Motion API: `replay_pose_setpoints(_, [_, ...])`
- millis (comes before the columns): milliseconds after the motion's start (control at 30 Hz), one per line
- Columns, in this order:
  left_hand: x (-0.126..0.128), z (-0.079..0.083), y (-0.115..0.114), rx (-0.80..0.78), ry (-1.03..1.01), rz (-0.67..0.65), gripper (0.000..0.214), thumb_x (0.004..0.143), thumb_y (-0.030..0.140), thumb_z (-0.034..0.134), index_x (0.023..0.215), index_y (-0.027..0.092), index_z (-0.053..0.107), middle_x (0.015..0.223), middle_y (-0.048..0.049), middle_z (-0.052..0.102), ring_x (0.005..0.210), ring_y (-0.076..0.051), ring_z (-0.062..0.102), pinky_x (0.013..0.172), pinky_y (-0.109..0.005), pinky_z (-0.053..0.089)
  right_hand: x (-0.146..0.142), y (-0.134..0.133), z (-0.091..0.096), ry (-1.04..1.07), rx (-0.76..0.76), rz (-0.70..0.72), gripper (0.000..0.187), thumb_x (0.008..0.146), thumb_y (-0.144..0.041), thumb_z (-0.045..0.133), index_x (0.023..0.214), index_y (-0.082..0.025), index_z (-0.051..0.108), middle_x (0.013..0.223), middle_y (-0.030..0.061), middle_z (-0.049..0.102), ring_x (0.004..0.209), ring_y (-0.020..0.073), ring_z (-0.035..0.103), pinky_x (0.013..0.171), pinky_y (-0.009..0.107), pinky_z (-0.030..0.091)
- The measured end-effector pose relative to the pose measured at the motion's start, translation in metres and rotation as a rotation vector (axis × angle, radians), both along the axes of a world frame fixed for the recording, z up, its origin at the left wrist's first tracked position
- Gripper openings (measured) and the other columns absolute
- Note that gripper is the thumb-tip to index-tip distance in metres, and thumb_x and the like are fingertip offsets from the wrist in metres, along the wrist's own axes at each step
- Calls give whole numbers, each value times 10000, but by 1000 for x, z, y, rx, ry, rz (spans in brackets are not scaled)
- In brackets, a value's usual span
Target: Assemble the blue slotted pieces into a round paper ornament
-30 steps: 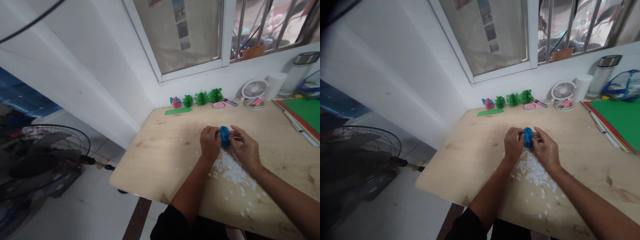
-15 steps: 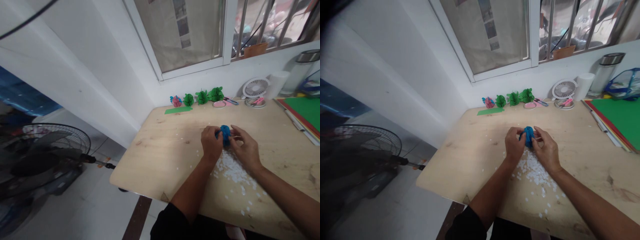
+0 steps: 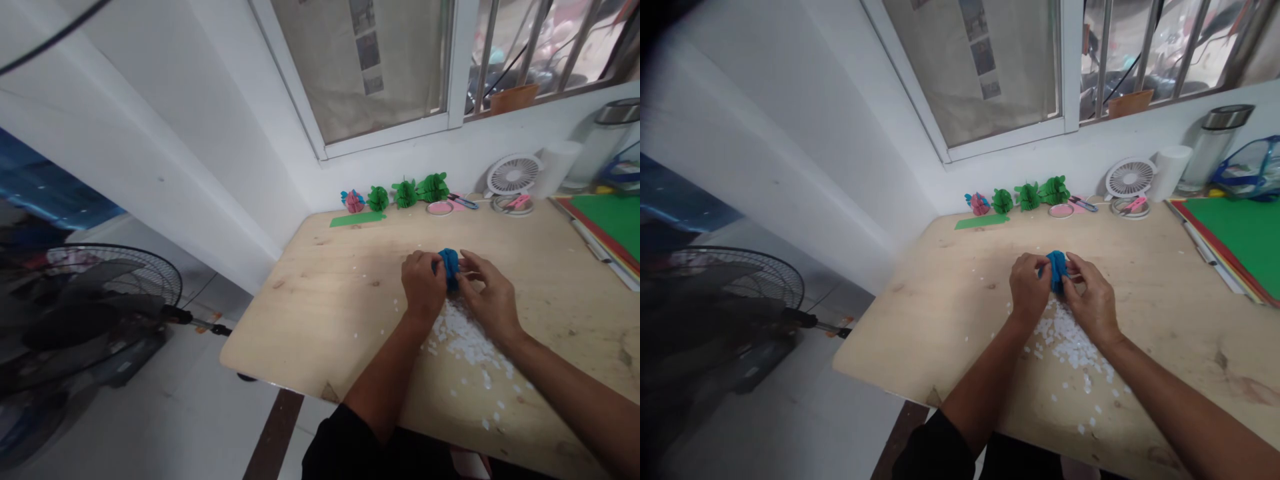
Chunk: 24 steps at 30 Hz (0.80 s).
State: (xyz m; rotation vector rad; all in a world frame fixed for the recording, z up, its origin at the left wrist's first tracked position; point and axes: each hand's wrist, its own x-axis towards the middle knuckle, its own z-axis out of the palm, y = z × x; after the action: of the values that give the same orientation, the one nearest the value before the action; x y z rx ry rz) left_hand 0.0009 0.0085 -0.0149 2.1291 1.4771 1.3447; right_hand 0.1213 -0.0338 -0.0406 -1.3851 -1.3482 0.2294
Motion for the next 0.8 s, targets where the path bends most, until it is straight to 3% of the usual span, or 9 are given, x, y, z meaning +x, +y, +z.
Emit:
replay_pose_setpoints(367, [0, 1, 0, 3, 15, -8, 98, 831, 101, 621, 791, 189, 639, 831, -37, 655, 881, -197, 608, 824, -335, 473, -1, -1, 4, 29, -5, 15, 432, 844, -357, 611, 1247, -201, 630, 1046, 103, 716, 810, 217, 690, 801, 434, 583])
replay_pose_setpoints(633, [-3, -1, 0, 33, 13, -29, 104, 821, 100, 626, 796, 200, 636, 825, -27, 658, 881, -194, 618, 829, -333, 477, 4, -2, 12, -134, 88, -16, 369, 868, -372, 572, 1198, -229, 650, 1115, 124, 696, 1076, 299, 635, 963, 525, 497])
replay_pose_setpoints(800, [-5, -3, 1, 50, 7, -66, 99, 818, 105, 627, 790, 199, 627, 816, -20, 660, 864, -184, 621, 831, -325, 477, 6, -4, 20, -118, 102, -36, 333, 903, -384, 530, 1170, -240, 666, 1121, 122, 699, 1082, 295, 642, 934, 501, 520])
